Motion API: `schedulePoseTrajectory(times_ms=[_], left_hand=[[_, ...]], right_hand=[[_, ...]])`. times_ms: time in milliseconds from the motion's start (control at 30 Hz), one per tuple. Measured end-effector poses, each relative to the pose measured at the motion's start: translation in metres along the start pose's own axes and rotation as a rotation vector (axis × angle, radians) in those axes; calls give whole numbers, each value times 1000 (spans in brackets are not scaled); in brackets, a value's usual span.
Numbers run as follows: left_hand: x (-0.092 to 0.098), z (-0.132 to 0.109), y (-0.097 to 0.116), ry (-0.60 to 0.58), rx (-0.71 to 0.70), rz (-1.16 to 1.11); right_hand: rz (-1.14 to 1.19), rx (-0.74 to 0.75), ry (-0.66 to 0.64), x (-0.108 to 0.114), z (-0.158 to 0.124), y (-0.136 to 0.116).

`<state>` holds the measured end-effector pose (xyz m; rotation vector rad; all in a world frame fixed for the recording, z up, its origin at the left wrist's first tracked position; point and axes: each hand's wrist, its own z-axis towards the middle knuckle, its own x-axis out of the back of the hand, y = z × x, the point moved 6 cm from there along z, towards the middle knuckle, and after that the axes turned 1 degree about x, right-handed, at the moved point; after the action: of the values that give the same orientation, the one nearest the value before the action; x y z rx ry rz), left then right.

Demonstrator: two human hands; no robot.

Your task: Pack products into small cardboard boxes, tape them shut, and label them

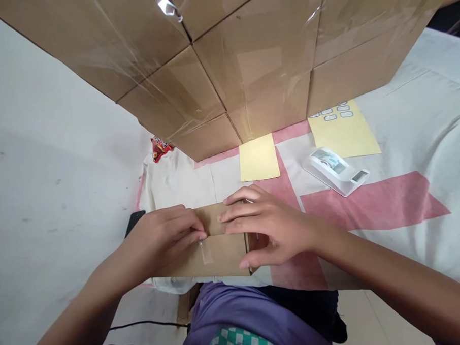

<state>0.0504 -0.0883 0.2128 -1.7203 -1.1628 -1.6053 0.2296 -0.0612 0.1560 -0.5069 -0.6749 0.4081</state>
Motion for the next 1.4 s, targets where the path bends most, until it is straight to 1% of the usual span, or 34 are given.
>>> schedulePoseTrajectory(times_ms=[67, 100, 167, 233, 300, 333, 400, 567, 733, 833, 900, 1000, 1067, 1133, 1200, 1267, 1333, 1367, 1400], left_hand=[[0, 0, 3, -7, 1, 48], [-1, 1, 2, -11, 27, 61], [-1, 2, -6, -28, 149, 59], [-4, 4, -19, -83, 301, -1], [-8, 6, -27, -150, 375, -99], [-10, 7, -29, -174, 377, -145], [-11, 9, -29, -175, 362, -201], [-13, 7, -29, -117, 389, -235], [-14, 6, -34, -50, 438, -227], [-14, 2, -29, -22, 394, -170], [-16, -4, -24, 14, 373, -80], [-23, -13, -19, 68, 380, 50], [-32, -14, -16, 74, 366, 40], [-37, -11, -14, 110, 329, 4], [-35, -10, -13, 192, 274, -16], [-26, -13, -22, 333, 269, -25], [-18, -23, -45, 479, 343, -62], [-17, -29, -62, 528, 401, -96], [-20, -34, -79, 540, 451, -138]], right_hand=[[5, 3, -1, -1, 0, -1], [8, 3, 0, -1, -1, -1], [12, 7, 4, -1, -1, -2], [16, 7, 6, -1, -1, -2], [15, 3, 1, -1, -1, -2], [14, 4, -3, -1, -1, -2], [12, 8, -5, -1, -2, -2], [10, 46, -5, -2, -2, -3], [-21, 45, -69, -7, -5, 0], [-33, -46, -80, -8, -11, 3], [-46, -166, -108, -11, -18, 3], [-108, -350, -162, -24, -30, 0], [-180, -419, -153, -34, -40, -1], [-277, -445, -116, -42, -52, -3], [-372, -416, -52, -45, -67, -14], [-442, -389, 48, -40, -84, -39], [-517, -424, 184, -26, -104, -76], [-579, -461, 266, -14, -115, -98], [-660, -513, 349, -1, -127, -121]])
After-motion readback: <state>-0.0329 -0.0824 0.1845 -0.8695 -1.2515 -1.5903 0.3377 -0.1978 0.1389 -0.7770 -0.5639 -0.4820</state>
